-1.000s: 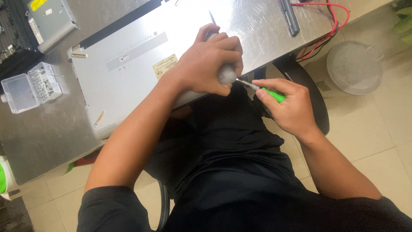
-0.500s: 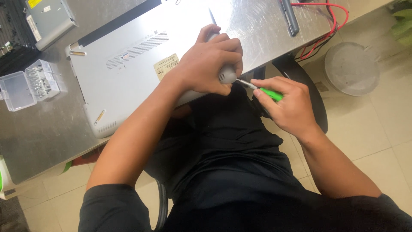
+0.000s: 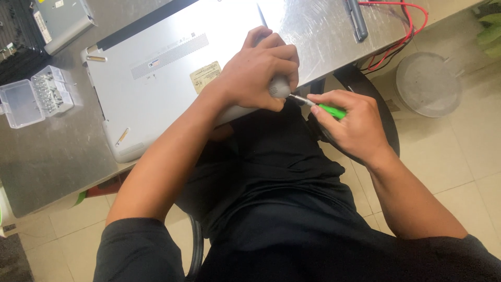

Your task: Removing a DVD drive from a laptop and then reassembling the bottom casing using a screwdriver.

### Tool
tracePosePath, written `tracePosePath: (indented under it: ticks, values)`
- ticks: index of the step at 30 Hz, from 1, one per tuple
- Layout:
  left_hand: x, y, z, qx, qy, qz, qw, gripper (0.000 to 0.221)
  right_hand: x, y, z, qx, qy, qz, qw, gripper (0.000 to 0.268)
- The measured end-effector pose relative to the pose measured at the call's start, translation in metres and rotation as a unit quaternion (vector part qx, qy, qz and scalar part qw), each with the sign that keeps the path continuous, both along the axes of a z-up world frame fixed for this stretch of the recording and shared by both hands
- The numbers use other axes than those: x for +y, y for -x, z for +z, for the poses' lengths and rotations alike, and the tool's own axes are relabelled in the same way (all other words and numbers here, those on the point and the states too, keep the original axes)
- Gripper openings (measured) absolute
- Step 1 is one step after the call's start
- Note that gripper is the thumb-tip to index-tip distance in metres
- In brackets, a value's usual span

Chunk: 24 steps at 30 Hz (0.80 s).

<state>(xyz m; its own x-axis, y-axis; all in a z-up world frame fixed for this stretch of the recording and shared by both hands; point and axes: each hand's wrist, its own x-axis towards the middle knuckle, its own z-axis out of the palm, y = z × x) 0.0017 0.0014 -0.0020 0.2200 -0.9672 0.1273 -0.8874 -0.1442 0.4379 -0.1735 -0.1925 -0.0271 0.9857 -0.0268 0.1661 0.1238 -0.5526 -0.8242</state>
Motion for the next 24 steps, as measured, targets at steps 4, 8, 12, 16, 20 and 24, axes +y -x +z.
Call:
tracePosePath:
  ticks: [4,8,12,16,20,24]
  values:
    - [-0.001,0.0,0.0,0.01,-0.007,-0.002,1.0,0.019,0.002,0.001,-0.001,-0.028,0.037,0.003,0.999,0.017]
    - [0.0,-0.001,0.001,0.0,-0.027,-0.006,1.0,0.021,0.004,0.001,-0.005,-0.041,0.059,0.004,0.997,0.016]
    - [-0.001,0.001,0.002,-0.001,-0.026,-0.001,1.0,0.02,0.006,0.003,-0.021,-0.021,0.046,-0.013,0.999,0.017]
    - [0.003,0.002,0.001,-0.002,-0.014,0.006,1.0,0.027,0.013,0.0,-0.037,0.178,-0.205,-0.082,0.959,0.016]
    - [0.012,0.002,0.01,0.067,0.081,0.013,0.994,0.05,0.01,0.0,-0.061,0.127,-0.225,-0.066,0.964,0.02]
    - [0.041,0.011,0.023,0.096,0.165,0.043,0.981,0.056,0.014,0.001,-0.04,0.14,-0.167,-0.077,0.973,0.02]
